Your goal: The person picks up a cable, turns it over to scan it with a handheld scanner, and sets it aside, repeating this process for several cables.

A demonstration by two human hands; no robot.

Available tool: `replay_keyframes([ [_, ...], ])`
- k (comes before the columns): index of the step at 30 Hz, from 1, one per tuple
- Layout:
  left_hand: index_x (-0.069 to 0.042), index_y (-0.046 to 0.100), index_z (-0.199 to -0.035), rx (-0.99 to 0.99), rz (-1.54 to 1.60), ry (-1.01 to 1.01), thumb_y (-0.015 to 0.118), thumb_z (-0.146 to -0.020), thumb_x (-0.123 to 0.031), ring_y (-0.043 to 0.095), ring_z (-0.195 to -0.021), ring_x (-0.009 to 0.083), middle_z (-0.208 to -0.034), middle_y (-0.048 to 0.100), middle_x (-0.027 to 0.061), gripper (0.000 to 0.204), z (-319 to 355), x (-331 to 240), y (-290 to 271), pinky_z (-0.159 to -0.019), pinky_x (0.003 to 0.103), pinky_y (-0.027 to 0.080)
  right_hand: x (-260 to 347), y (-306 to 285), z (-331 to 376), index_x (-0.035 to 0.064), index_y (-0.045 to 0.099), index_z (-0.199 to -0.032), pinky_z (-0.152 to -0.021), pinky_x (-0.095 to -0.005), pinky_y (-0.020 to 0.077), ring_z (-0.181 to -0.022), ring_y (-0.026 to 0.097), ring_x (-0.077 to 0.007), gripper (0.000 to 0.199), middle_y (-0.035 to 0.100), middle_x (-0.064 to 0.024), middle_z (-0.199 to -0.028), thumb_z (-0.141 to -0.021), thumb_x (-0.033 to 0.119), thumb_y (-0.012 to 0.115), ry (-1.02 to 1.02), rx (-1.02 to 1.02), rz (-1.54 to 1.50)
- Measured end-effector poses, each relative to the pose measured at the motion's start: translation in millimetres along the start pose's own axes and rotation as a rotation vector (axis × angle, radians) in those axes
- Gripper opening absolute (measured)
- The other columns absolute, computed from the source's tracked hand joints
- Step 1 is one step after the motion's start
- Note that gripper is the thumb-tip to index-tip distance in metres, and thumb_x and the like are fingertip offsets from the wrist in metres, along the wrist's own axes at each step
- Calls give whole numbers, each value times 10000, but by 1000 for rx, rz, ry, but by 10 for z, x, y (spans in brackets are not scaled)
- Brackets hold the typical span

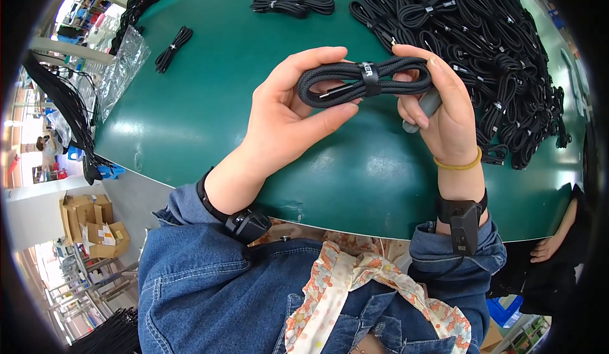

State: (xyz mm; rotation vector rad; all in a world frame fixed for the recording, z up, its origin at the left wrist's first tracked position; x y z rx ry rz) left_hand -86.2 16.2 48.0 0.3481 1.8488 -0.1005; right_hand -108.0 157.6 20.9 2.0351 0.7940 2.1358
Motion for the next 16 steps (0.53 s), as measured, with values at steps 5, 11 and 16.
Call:
replay_keyframes([
  [5, 33, 464, -1026, -81, -116, -43, 558, -794, -58, 594, -754, 192, -857, 585, 144, 267, 32, 16, -60, -684, 268, 480, -47, 26, -15, -1, 528, -1070, -416, -178, 296, -416, 351, -41, 340, 547, -56, -660, -879, 252, 405, -8, 53, -69],
  [11, -14, 531, -815, 37, 82, -238, 480, -852, -202, 531, -637, 105, -650, 581, 70, 199, 38, 248, -84, -622, 237, 426, -10, 48, 20, 1, 547, -1030, -404, -167, 248, -423, 330, -21, 334, 487, 5, -570, -867, 268, 429, 6, 43, 111],
  [16, -44, 547, -786, 121, 365, -491, 448, -862, -297, 547, -595, 165, -605, 580, 98, 282, 103, 451, 42, -668, 266, 420, -57, 6, 49, 0, 553, -1018, -404, -164, 238, -426, 330, -15, 337, 492, 23, -573, -859, 278, 447, 77, -10, 113],
])
Point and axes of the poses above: each hand's wrist, its own z-axis away from the middle knuckle, its own y-axis out of the palm, x = y × z, the point moved 10 cm from there along -z, towards the middle knuckle
